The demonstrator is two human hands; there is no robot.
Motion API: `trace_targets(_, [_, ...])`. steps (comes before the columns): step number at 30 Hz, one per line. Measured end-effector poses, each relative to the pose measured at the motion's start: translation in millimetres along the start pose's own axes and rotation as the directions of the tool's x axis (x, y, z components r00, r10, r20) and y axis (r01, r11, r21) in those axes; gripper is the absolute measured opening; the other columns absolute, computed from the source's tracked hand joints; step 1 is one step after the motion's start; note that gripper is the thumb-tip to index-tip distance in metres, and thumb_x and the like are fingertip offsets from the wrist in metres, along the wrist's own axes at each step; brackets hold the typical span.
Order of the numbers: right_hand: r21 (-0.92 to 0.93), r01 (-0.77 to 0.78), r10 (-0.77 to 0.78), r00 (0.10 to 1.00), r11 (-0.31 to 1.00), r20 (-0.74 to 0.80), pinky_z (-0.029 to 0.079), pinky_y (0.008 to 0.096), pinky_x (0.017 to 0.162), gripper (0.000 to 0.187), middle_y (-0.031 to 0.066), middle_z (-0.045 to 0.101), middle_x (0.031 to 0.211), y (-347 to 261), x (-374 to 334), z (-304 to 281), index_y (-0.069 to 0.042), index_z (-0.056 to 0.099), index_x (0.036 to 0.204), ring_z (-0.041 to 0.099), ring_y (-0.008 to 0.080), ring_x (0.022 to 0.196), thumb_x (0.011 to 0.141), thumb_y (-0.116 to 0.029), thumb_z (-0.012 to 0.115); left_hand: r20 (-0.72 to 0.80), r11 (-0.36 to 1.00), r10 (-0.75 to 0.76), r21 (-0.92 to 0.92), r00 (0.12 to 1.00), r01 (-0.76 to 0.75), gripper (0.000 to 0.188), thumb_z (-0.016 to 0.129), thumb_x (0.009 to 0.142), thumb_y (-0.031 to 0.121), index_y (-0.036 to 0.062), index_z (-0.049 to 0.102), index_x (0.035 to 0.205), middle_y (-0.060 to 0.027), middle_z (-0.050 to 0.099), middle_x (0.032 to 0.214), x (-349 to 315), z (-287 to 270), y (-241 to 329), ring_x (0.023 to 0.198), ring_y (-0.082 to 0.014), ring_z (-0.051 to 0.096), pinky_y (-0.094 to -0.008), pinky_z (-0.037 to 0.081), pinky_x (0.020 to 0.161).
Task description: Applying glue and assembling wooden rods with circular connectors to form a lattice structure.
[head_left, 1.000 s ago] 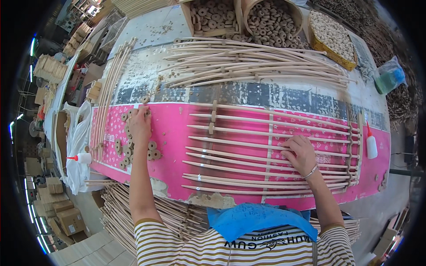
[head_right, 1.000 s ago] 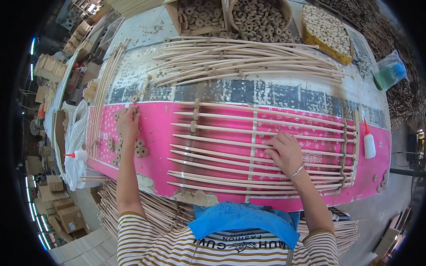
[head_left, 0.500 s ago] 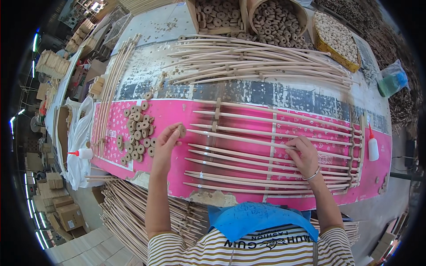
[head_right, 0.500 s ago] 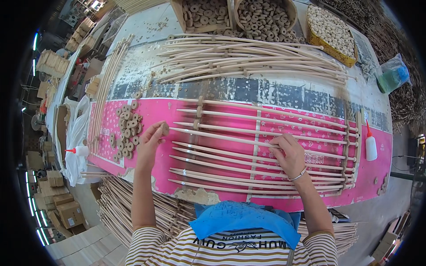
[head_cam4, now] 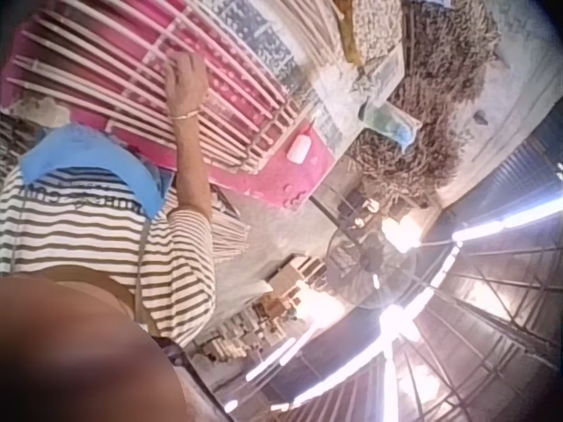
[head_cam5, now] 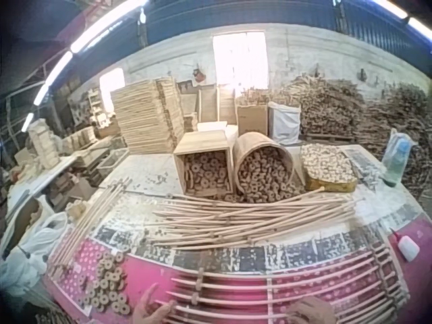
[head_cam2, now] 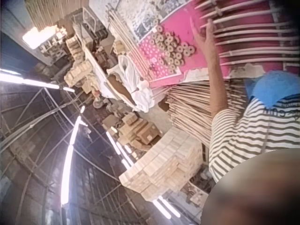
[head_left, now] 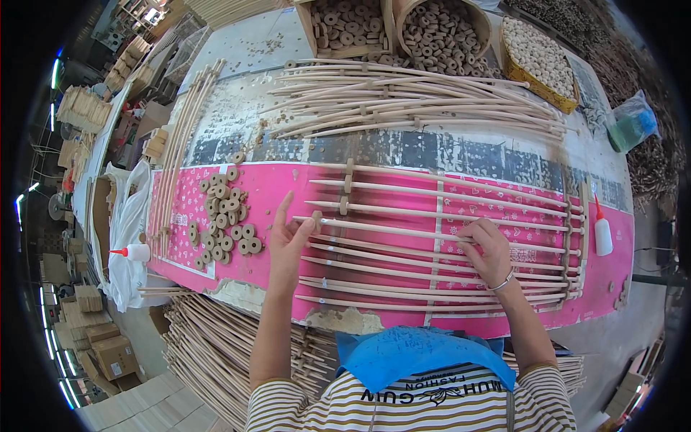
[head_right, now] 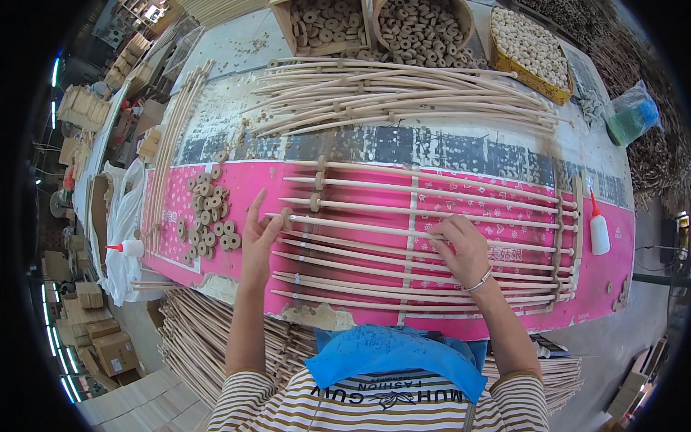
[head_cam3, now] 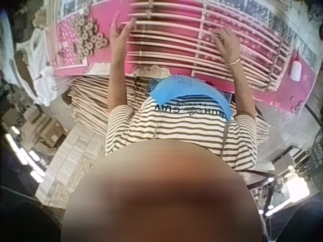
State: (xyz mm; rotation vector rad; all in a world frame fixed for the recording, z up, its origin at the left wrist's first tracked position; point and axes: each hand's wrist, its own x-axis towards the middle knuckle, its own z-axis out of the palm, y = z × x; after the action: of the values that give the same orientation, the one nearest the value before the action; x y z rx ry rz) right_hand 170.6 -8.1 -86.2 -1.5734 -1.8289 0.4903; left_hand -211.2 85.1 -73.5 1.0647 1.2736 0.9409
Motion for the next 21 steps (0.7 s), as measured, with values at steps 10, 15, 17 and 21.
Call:
trace_targets(10, [-0.118,0.092,-0.097,0.995,0.989,-0.035,0.054,0.0401,0.073,0.014,0.0084,0.066,0.090,1.3,2.8,-2.7,-0.005,0.072,0.097,0.066,0.0277,0.085,0.085,-0.010,0.077,-0.065,0.994,0.102,-0.043,0.993,-0.105,0.084,0.070,0.099,0.008,0.0074,0.021,0.167,-0.0092,0.074,0.097,-5.7,21.3,0.5,0.098,-0.0165,0.074,-0.0295,0.056,0.092])
trace_targets(15, [-0.097,0.035,-0.037,0.999,0.995,-0.013,0.053,0.0401,0.071,0.011,0.0082,0.065,0.088,-4.5,3.5,-3.8,-0.005,0.071,0.094,0.066,0.0279,0.083,0.087,-0.012,0.076,-0.056,0.995,0.104,-0.008,0.993,-0.104,0.086,0.073,0.097,0.008,0.0082,0.023,0.167,-0.0041,0.071,0.091,-6.6,26.0,-5.4,0.089,-0.0102,0.071,-0.0258,0.054,0.084])
trace_targets(17, [-0.062,-0.007,0.007,1.000,0.998,-0.002,0.053,0.0401,0.071,0.010,0.0083,0.065,0.087,-3.0,2.6,-2.4,-0.005,0.070,0.092,0.066,0.0282,0.082,0.088,-0.013,0.075,-0.062,0.990,0.125,0.075,0.990,-0.120,0.086,0.074,0.096,0.009,0.0081,0.025,0.166,-0.0007,0.068,0.085,-4.5,22.6,-10.9,0.078,-0.0049,0.063,-0.0221,0.049,0.074])
trace_targets(21, [-0.141,0.072,-0.076,0.997,0.987,-0.027,0.053,0.0404,0.071,0.014,0.0095,0.065,0.087,7.9,0.9,3.8,-0.005,0.068,0.091,0.066,0.0292,0.082,0.087,-0.016,0.077,-0.076,0.994,0.103,0.047,0.992,-0.100,0.085,0.075,0.095,0.010,0.0081,0.027,0.166,0.0010,0.065,0.082,-6.2,31.2,-7.6,0.072,-0.0028,0.056,-0.0201,0.044,0.069])
